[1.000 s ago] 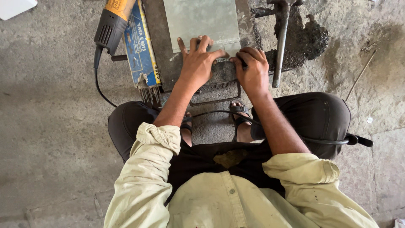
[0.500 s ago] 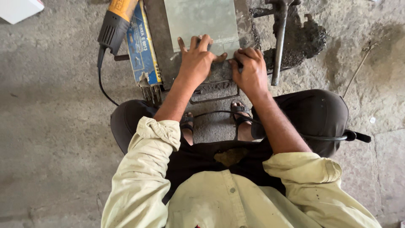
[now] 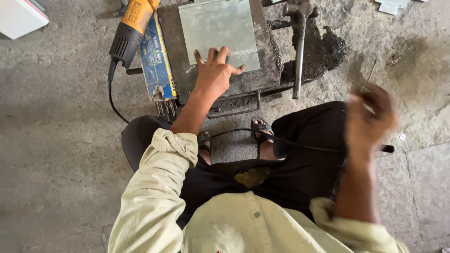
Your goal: The person sits on the floor and uses a hammer to flatten and align metal sheets on a workbench. They then use a welding torch to join the metal pieces, creating visible sparks and molten metal. The person repeatedly adjusts the metal sheets and welds different sections.
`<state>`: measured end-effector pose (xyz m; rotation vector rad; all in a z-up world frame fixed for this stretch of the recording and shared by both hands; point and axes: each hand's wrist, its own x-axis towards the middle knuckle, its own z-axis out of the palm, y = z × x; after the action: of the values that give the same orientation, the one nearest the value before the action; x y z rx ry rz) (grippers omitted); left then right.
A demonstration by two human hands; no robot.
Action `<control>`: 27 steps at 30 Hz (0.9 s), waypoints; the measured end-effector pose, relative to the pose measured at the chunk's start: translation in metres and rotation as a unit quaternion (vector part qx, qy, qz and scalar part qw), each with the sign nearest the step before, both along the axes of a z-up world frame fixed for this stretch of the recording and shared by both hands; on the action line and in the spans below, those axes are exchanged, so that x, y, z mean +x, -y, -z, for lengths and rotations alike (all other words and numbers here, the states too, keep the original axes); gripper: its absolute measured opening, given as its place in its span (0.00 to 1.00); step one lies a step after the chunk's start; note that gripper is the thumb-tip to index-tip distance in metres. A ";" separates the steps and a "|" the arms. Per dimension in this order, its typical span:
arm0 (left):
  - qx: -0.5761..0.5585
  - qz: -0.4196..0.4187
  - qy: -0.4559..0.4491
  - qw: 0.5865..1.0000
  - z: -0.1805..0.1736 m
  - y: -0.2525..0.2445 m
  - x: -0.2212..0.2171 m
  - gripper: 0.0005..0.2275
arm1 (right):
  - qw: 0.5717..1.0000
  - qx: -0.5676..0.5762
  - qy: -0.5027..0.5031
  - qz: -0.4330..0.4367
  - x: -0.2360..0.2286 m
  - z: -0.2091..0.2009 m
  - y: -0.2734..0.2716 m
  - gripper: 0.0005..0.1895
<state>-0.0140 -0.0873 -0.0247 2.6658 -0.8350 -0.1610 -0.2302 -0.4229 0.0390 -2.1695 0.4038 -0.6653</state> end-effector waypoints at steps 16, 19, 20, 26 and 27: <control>-0.001 -0.001 0.037 0.999 0.003 0.000 -0.002 0.24 | 0.839 0.192 -0.471 0.193 -0.137 0.036 0.058 0.46; 0.012 -0.003 0.026 1.000 0.001 0.001 -0.002 0.24 | 0.823 0.429 -0.306 0.211 -0.141 0.060 0.060 0.53; 0.008 -0.004 0.027 1.000 0.002 0.000 -0.003 0.24 | 0.789 0.520 -0.235 0.227 -0.145 0.066 0.061 0.57; -0.007 -0.008 0.031 0.999 0.006 0.000 -0.004 0.23 | 0.793 0.512 -0.216 0.248 -0.138 0.096 0.080 0.54; -0.006 -0.008 0.030 0.999 0.006 0.000 -0.004 0.23 | 0.795 0.507 -0.215 0.255 -0.138 0.101 0.083 0.53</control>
<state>-0.0183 -0.0876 -0.0306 2.6767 -0.8288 -0.0721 -0.3682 -0.5062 -0.0619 -1.1171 1.2864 -0.1068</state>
